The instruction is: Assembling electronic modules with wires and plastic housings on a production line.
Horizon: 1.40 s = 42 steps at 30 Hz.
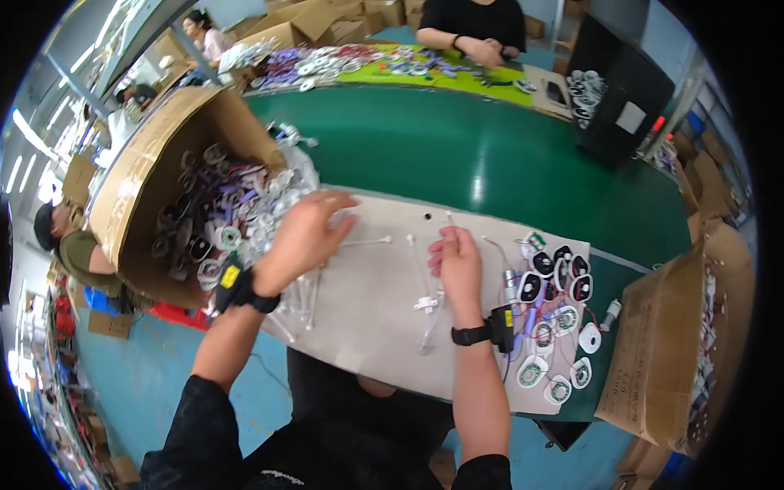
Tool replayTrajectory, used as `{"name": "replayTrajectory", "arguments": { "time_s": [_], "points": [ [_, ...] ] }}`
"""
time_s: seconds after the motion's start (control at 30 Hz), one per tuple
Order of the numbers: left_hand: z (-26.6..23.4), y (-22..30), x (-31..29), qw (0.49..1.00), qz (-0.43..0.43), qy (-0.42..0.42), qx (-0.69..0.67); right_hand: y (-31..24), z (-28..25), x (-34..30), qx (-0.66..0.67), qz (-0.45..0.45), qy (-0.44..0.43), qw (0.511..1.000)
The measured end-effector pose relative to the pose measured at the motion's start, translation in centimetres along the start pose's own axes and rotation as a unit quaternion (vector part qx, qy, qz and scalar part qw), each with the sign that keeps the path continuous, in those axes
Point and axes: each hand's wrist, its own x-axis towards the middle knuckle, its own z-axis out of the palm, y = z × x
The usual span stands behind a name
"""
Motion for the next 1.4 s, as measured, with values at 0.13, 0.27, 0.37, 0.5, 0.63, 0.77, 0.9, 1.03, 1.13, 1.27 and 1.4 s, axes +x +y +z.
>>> {"name": "replayTrajectory", "arguments": {
  "time_s": [0.13, 0.27, 0.37, 0.5, 0.63, 0.77, 0.9, 1.03, 1.13, 1.27, 1.4],
  "points": [
    [-2.8, -3.1, -1.8, 0.998, -0.021, 0.028, 0.061, -0.4, 0.2, -0.5, -0.007, -0.013, 0.012, 1.0],
    [-3.7, -5.2, -3.3, 0.994, -0.066, 0.015, 0.08, -1.0, -0.1, -0.9, -0.004, 0.005, 0.017, 1.0],
    [-3.5, -5.1, -4.3, 0.998, -0.032, -0.025, 0.039, -1.4, 0.0, -1.0, -0.005, 0.011, 0.014, 1.0],
    [-2.2, -3.7, -5.0, 0.998, 0.045, -0.04, 0.024, -1.2, -0.1, -1.2, -0.003, 0.003, 0.012, 1.0],
    [-3.4, -2.1, -6.3, 0.998, 0.05, -0.04, 0.026, -0.9, -0.3, -0.7, -0.014, 0.009, 0.007, 1.0],
    [-9.2, -0.7, -10.7, 0.998, -0.044, 0.025, 0.028, 1.6, 1.8, 0.1, -0.001, -0.038, -0.037, 0.999],
    [-15.4, 1.3, -15.7, 0.979, -0.177, 0.103, 0.024, 4.1, -3.7, 1.5, -0.012, -0.082, -0.004, 0.997],
    [-23.0, -1.2, -25.1, 0.862, -0.408, 0.211, 0.215, 2.7, -2.6, 1.9, -0.024, -0.026, -0.015, 0.999],
    [-32.7, -5.8, -38.1, 0.717, -0.532, 0.18, 0.413, 3.1, -0.8, 2.5, -0.02, -0.037, -0.036, 0.998],
    [-37.6, -7.9, -40.7, 0.667, -0.665, 0.19, 0.276, 3.4, -2.2, 2.5, -0.035, -0.041, -0.012, 0.998],
    [-36.6, -10.4, -40.1, 0.729, -0.61, 0.06, 0.305, 3.6, -3.7, 1.1, -0.022, -0.101, -0.026, 0.994]
  ]
}}
